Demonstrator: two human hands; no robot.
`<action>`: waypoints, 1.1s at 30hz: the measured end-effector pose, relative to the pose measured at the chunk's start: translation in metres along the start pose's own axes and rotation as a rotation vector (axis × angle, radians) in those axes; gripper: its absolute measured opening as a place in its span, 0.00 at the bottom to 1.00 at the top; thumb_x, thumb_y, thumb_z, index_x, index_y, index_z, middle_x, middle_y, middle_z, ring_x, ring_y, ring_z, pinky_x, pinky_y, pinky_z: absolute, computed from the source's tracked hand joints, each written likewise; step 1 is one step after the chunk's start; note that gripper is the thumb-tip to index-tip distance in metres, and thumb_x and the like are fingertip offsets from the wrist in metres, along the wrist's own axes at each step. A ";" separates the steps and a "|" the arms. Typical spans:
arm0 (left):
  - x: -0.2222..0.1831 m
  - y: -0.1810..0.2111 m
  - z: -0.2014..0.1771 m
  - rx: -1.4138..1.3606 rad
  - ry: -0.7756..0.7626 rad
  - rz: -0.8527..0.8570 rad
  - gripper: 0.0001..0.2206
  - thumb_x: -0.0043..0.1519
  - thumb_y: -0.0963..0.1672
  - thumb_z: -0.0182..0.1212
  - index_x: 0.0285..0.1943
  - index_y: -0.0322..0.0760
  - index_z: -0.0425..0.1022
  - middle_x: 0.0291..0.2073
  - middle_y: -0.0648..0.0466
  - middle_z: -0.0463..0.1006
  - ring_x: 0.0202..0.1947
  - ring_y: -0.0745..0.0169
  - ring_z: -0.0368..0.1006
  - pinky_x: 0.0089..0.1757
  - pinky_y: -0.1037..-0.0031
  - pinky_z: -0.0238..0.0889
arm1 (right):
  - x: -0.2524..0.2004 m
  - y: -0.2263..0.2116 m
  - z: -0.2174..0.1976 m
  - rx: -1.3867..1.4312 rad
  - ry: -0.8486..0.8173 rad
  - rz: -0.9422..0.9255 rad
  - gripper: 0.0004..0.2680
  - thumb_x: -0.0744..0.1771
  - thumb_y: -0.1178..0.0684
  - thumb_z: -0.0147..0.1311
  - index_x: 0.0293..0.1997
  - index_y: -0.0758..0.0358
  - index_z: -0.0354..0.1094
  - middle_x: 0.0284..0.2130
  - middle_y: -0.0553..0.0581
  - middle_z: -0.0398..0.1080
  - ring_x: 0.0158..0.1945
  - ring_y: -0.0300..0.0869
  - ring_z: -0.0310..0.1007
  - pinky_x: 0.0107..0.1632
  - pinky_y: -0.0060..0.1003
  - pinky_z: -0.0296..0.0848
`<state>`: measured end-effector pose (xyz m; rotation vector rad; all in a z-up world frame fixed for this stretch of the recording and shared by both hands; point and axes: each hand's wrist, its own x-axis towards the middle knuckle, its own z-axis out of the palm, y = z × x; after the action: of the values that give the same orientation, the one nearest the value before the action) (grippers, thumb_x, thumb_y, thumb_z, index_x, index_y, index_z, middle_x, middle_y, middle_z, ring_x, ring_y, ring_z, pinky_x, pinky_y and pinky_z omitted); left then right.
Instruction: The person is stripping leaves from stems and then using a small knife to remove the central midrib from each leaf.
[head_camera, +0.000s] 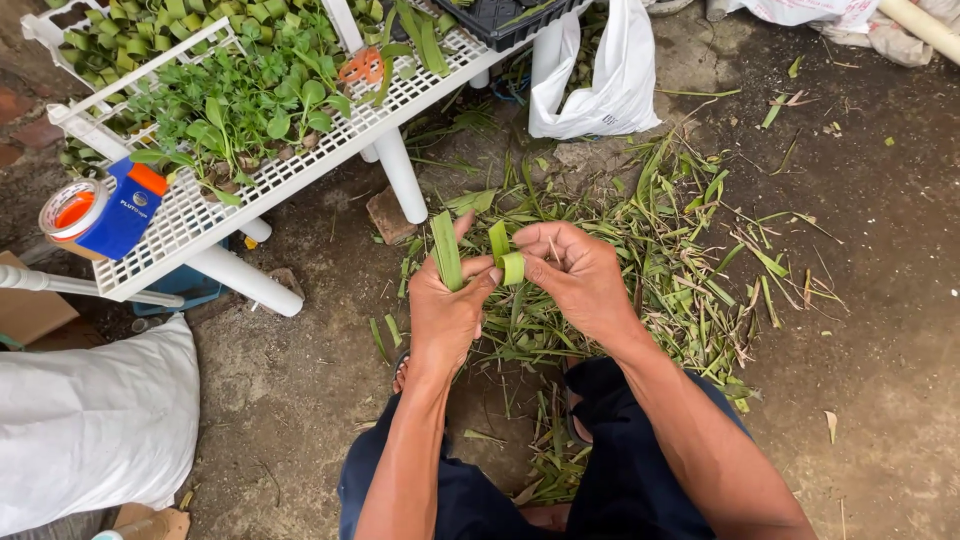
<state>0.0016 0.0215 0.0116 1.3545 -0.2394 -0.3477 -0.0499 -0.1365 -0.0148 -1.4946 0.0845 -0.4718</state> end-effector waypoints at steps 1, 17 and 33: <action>0.000 -0.001 0.001 0.033 -0.005 0.019 0.19 0.59 0.33 0.63 0.60 0.27 0.73 0.46 0.38 0.84 0.23 0.67 0.67 0.32 0.72 0.59 | 0.001 0.002 -0.003 0.040 -0.015 0.056 0.10 0.66 0.64 0.60 0.52 0.71 0.72 0.30 0.59 0.78 0.24 0.25 0.64 0.24 0.18 0.61; -0.003 -0.017 0.006 -0.024 -0.085 -0.074 0.15 0.70 0.47 0.57 0.53 0.29 0.81 0.10 0.54 0.72 0.02 0.76 0.55 0.14 0.88 0.54 | -0.011 -0.029 -0.014 -0.376 -0.016 -0.184 0.06 0.65 0.63 0.63 0.44 0.61 0.81 0.26 0.56 0.77 0.23 0.31 0.55 0.24 0.28 0.57; -0.002 -0.009 0.004 -0.110 -0.099 -0.178 0.09 0.59 0.36 0.69 0.47 0.21 0.80 0.12 0.50 0.73 0.02 0.78 0.56 0.12 0.87 0.52 | -0.003 -0.024 -0.020 -0.164 -0.101 -0.037 0.05 0.66 0.63 0.60 0.44 0.65 0.78 0.24 0.58 0.75 0.19 0.29 0.56 0.20 0.24 0.57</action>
<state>-0.0024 0.0174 0.0034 1.2542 -0.1792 -0.5706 -0.0655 -0.1544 0.0057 -1.6806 0.0164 -0.4263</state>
